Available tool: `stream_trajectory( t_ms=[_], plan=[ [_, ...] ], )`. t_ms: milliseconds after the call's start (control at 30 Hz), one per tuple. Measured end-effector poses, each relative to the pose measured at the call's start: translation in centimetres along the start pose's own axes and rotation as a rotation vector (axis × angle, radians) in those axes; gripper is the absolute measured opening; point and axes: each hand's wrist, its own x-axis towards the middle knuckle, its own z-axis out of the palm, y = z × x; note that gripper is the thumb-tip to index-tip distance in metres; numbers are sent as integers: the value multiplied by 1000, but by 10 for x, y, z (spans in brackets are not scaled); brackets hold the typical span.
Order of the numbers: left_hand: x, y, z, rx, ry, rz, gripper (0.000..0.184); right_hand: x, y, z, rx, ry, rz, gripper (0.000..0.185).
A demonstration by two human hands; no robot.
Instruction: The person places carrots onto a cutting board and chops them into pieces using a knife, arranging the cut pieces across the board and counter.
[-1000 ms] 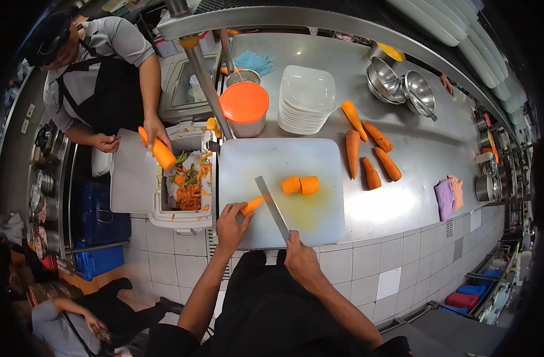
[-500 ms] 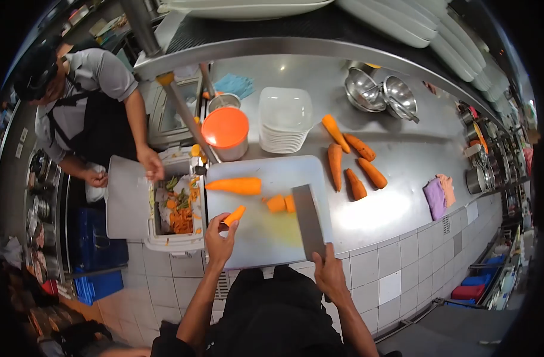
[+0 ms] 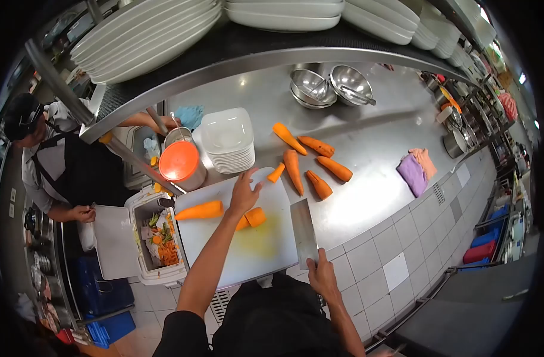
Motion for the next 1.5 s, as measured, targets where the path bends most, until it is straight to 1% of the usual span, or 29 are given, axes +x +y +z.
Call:
stream_trajectory(
  t_ms=[33,100,167,267,300,367,433,467,600,667,700,733,800,833,900,967,1000,1033,1067,1133,1167,1200,1233,1300,1367,1400,1433,1467,1500],
  plan=[
    [-12,-1,-2,6,-7,0,44,1,4,1,7,-1,5,26],
    [-56,1,-14,338,-26,287,51,4,12,9,15,-43,28,28],
    [-94,16,-17,606,-43,378,54,11,21,16,-11,-65,17,28],
    [-105,11,-7,735,12,344,56,22,22,20,-54,-108,-22,28],
    [-102,6,-5,736,14,340,56,26,24,19,-66,-123,-58,27],
    [-95,-8,-1,644,-24,206,55,34,24,15,-58,-139,-75,27],
    [-79,-12,3,656,0,228,56,41,25,14,-43,-159,-99,27],
    [-67,-14,4,664,13,258,56,43,26,15,-19,-158,-79,27],
    [-19,-16,12,626,46,254,59,41,21,9,13,-145,-17,28],
    [-8,-20,6,656,10,217,61,41,25,10,9,-149,-35,28],
    [-5,-12,1,673,-80,158,63,44,27,9,10,-147,-58,28],
    [-1,-5,-3,676,-83,152,63,47,30,9,12,-154,-56,28],
    [-5,5,-15,750,41,358,54,49,34,11,6,-115,-133,31],
    [-16,13,-25,760,23,344,54,49,33,10,16,-133,-120,31],
    [-36,21,-47,380,232,161,40,53,31,7,135,-116,-71,34],
    [-88,-2,-61,444,211,-17,28,59,27,2,149,-135,-58,35],
    [-109,-2,-63,449,215,-24,28,60,19,-3,178,-158,-9,37],
    [-129,-1,-64,513,197,-106,27,61,14,-4,205,-183,37,38],
    [-142,-2,-65,576,179,-195,26,63,17,-1,200,-200,33,38],
    [-144,-2,-57,596,203,-260,26,73,26,10,246,-230,93,43],
    [-143,-3,-51,608,217,-307,27,74,29,16,233,-252,75,43],
    [-141,-12,-47,681,201,-307,28,75,31,22,321,-241,84,34],
    [-143,-24,-41,678,188,-329,27,78,30,26,407,-241,81,24],
    [-140,-25,-42,665,232,-340,22,79,21,31,503,-309,116,25],
    [-165,-16,-59,665,314,-378,20,79,15,40,541,-291,187,26],
    [-182,-16,-67,559,382,-337,16,79,8,42,520,-333,159,26],
    [-197,-17,-74,448,432,-290,14,74,2,42,558,-312,140,26],
    [-212,-24,-90,452,540,-352,11,69,-2,42,601,-281,130,25],
    [-231,-40,-116,452,638,-405,9,66,-4,44,649,-280,86,30]
  ],
)
